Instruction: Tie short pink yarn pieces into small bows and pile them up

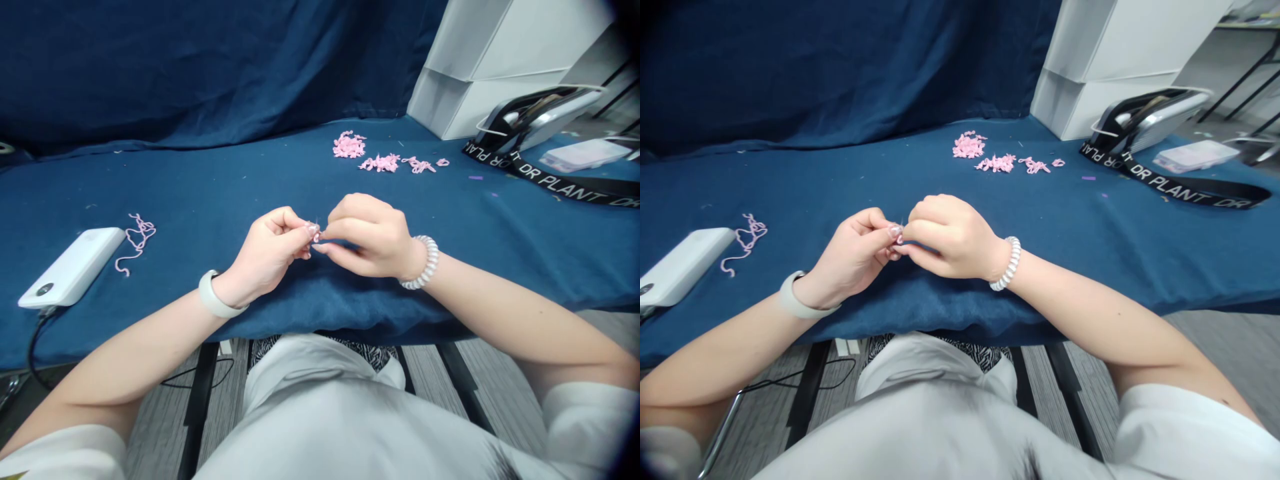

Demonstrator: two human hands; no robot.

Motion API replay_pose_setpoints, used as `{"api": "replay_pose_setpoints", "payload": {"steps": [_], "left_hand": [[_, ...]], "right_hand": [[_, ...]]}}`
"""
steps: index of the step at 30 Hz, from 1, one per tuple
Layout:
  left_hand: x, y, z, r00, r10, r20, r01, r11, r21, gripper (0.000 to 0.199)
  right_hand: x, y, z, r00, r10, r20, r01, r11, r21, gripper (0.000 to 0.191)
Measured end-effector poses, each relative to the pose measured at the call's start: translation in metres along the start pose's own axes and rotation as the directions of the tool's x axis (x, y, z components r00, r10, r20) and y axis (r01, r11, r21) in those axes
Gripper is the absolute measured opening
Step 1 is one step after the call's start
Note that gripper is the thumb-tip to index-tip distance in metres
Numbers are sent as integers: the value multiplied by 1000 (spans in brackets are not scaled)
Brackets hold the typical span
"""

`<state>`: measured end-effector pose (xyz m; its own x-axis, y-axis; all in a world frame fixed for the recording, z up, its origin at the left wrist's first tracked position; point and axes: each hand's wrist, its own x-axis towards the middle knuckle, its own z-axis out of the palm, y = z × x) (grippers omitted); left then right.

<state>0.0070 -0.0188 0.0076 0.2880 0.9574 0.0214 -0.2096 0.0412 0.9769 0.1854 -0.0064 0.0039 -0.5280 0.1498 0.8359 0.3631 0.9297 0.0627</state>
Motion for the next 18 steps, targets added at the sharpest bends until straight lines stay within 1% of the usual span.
{"api": "replay_pose_setpoints", "payload": {"steps": [2,4,5,7,9,11,14,18], "left_hand": [[0,1,-1,1000,25,5,-25,1000,17,27],[0,1,-2,999,49,9,-49,998,35,27],[0,1,-2,998,58,16,-58,997,44,28],[1,2,-3,997,63,36,-65,996,67,27],[2,3,-5,996,57,62,-63,993,98,27],[3,3,-7,996,41,85,-53,989,137,26],[5,4,-10,992,3,124,-26,982,185,25],[6,4,-12,989,-46,142,14,976,216,24]], "right_hand": [[1,0,-2,989,145,-10,-141,974,175,11],[3,1,-5,964,267,4,-255,915,313,12],[4,2,-7,948,317,30,-305,877,371,12],[6,4,-10,916,380,132,-396,796,458,12],[7,6,-13,877,399,268,-480,733,482,13],[8,7,-15,843,400,359,-533,710,461,14],[9,8,-17,810,409,419,-571,711,410,15],[11,7,-19,788,416,453,-593,711,379,13]]}}
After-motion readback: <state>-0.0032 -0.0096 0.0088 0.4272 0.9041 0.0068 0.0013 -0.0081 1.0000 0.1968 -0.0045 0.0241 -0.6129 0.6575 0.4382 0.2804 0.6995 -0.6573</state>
